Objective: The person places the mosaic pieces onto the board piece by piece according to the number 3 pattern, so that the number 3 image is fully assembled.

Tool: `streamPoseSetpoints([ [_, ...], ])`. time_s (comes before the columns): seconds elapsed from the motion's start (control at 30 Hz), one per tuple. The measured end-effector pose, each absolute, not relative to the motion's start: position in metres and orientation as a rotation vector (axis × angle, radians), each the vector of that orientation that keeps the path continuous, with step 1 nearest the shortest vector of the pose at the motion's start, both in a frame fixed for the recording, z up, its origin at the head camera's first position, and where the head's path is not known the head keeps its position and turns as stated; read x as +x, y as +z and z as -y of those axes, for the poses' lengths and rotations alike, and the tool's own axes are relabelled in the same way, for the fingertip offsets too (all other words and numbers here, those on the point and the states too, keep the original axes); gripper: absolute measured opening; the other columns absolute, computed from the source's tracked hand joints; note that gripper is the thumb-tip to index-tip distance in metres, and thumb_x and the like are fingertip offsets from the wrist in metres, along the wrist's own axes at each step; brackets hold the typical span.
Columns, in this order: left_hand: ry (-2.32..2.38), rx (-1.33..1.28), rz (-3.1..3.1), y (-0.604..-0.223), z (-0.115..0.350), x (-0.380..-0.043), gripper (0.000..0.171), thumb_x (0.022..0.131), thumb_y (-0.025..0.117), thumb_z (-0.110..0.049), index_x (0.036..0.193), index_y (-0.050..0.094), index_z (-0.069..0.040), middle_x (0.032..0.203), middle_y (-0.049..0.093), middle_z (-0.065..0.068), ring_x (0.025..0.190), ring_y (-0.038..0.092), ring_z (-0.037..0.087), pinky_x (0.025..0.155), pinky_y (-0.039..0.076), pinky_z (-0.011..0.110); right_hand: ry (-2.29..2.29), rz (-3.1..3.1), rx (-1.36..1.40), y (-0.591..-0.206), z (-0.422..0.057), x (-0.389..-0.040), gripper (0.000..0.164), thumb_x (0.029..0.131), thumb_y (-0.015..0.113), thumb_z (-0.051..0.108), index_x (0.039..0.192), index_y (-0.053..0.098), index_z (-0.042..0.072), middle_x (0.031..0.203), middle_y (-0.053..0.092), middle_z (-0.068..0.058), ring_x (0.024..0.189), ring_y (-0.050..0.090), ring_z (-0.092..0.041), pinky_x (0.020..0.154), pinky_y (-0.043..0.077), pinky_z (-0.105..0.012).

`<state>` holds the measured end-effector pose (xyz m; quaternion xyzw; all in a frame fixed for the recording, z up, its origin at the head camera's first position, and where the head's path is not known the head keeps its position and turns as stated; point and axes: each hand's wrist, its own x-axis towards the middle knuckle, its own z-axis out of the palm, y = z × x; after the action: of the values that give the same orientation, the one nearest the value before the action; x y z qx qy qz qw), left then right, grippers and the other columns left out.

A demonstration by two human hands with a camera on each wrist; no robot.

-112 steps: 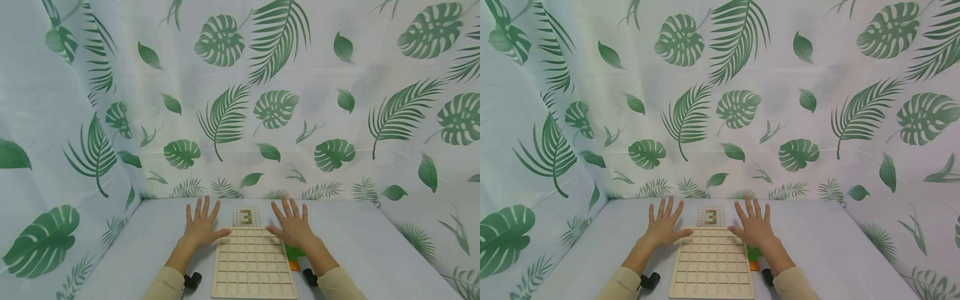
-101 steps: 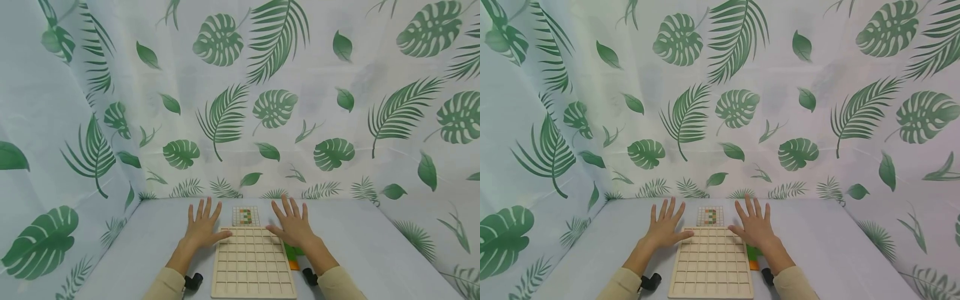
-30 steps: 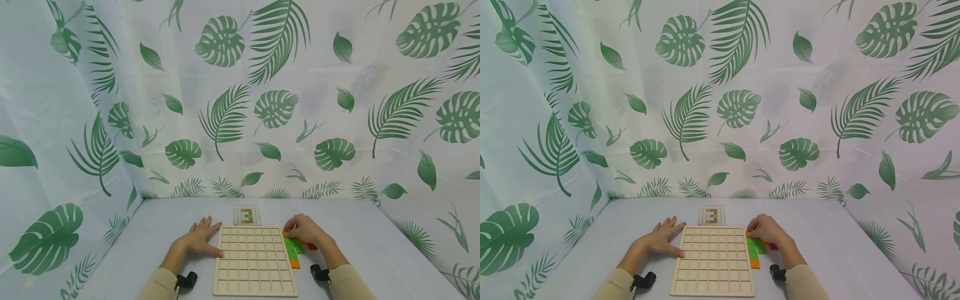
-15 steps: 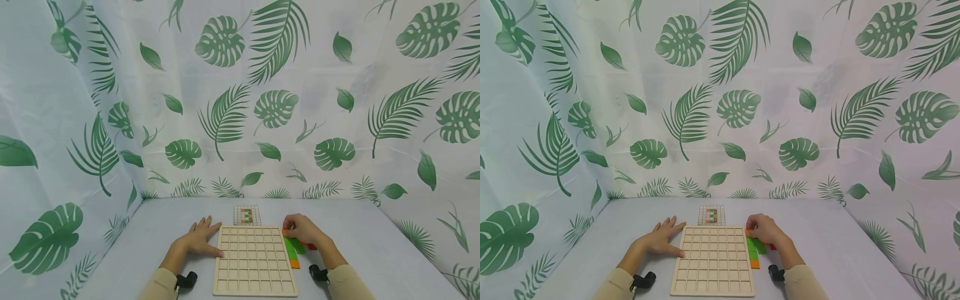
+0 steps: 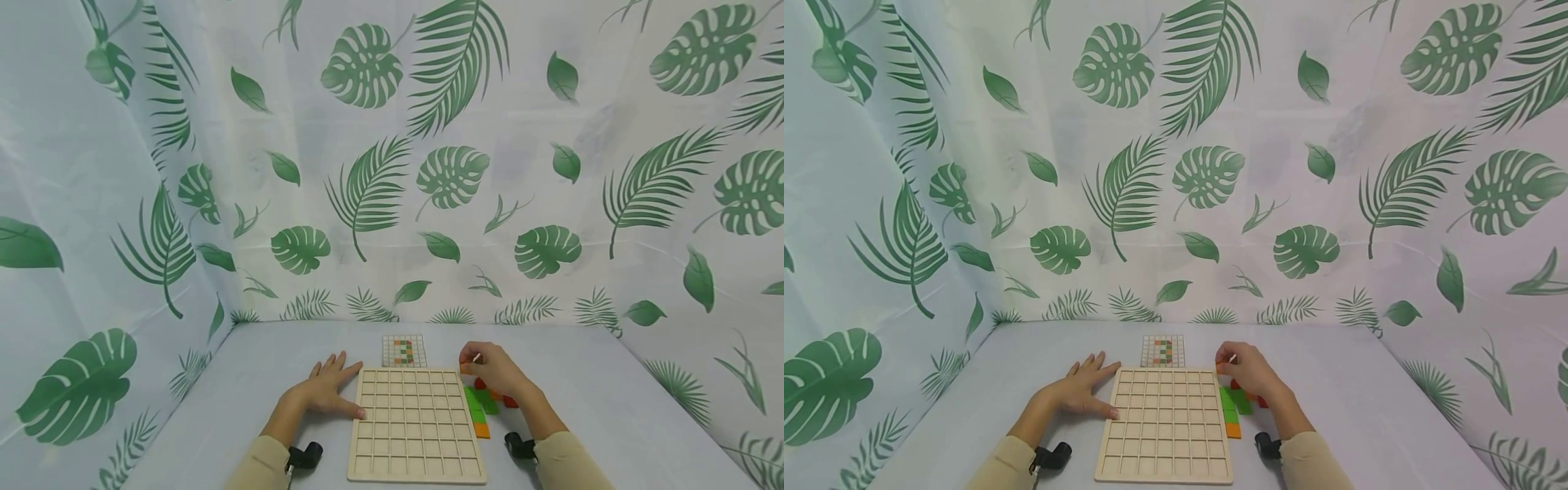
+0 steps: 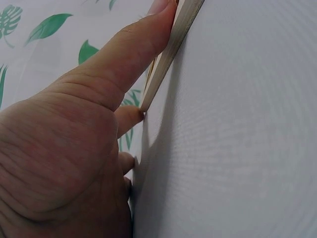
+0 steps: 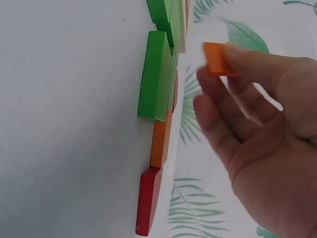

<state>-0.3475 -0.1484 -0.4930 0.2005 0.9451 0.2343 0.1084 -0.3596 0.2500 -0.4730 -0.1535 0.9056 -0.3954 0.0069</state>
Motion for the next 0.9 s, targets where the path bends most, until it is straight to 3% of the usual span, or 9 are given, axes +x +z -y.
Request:
streamPoseSetpoints([
  [0.13, 0.681, 0.579, -2.785, -0.493, 0.148, -0.348, 0.113, 0.071, 0.084, -0.07, 0.163, 0.038, -0.022, 0.173, 0.011, 0.025, 0.161, 0.006, 0.045, 0.129, 0.003, 0.066, -1.396, -2.772, -0.482, -0.472, -0.247, -0.359, 0.009, 0.099, 0.07, 0.008, 0.108, 0.07, 0.005, 0.102, 0.067, -0.009, 0.078, 0.068, -0.025, 0.066, 0.062, -0.033],
  [0.33, 0.672, 0.576, -2.788, -0.495, 0.148, -0.348, 0.112, 0.072, 0.083, -0.071, 0.163, 0.037, -0.023, 0.174, 0.011, 0.024, 0.162, 0.005, 0.044, 0.129, 0.003, 0.065, -1.549, -2.703, -0.663, -0.47, -0.245, -0.358, 0.018, 0.099, 0.068, 0.002, 0.114, 0.069, -0.008, 0.111, 0.07, -0.02, 0.095, 0.076, -0.036, 0.077, 0.066, -0.037],
  [0.57, 0.66, 0.582, -2.794, -0.498, 0.147, -0.352, 0.113, 0.071, 0.082, -0.072, 0.163, 0.037, -0.023, 0.173, 0.012, 0.023, 0.162, 0.006, 0.044, 0.129, 0.004, 0.065, -1.442, -2.848, -0.645, -0.467, -0.24, -0.356, 0.024, 0.092, 0.078, 0.006, 0.116, 0.077, 0.007, 0.114, 0.072, -0.008, 0.109, 0.072, -0.031, 0.082, 0.064, -0.029],
  [0.9, 0.677, 0.593, -2.788, -0.498, 0.148, -0.35, 0.113, 0.071, 0.084, -0.071, 0.163, 0.037, -0.025, 0.173, 0.012, 0.025, 0.161, 0.007, 0.045, 0.128, 0.004, 0.067, -1.418, -2.816, -0.841, -0.468, -0.226, -0.356, 0.022, 0.092, 0.08, 0.013, 0.113, 0.078, 0.006, 0.109, 0.076, -0.008, 0.09, 0.075, -0.014, 0.074, 0.062, -0.024],
])
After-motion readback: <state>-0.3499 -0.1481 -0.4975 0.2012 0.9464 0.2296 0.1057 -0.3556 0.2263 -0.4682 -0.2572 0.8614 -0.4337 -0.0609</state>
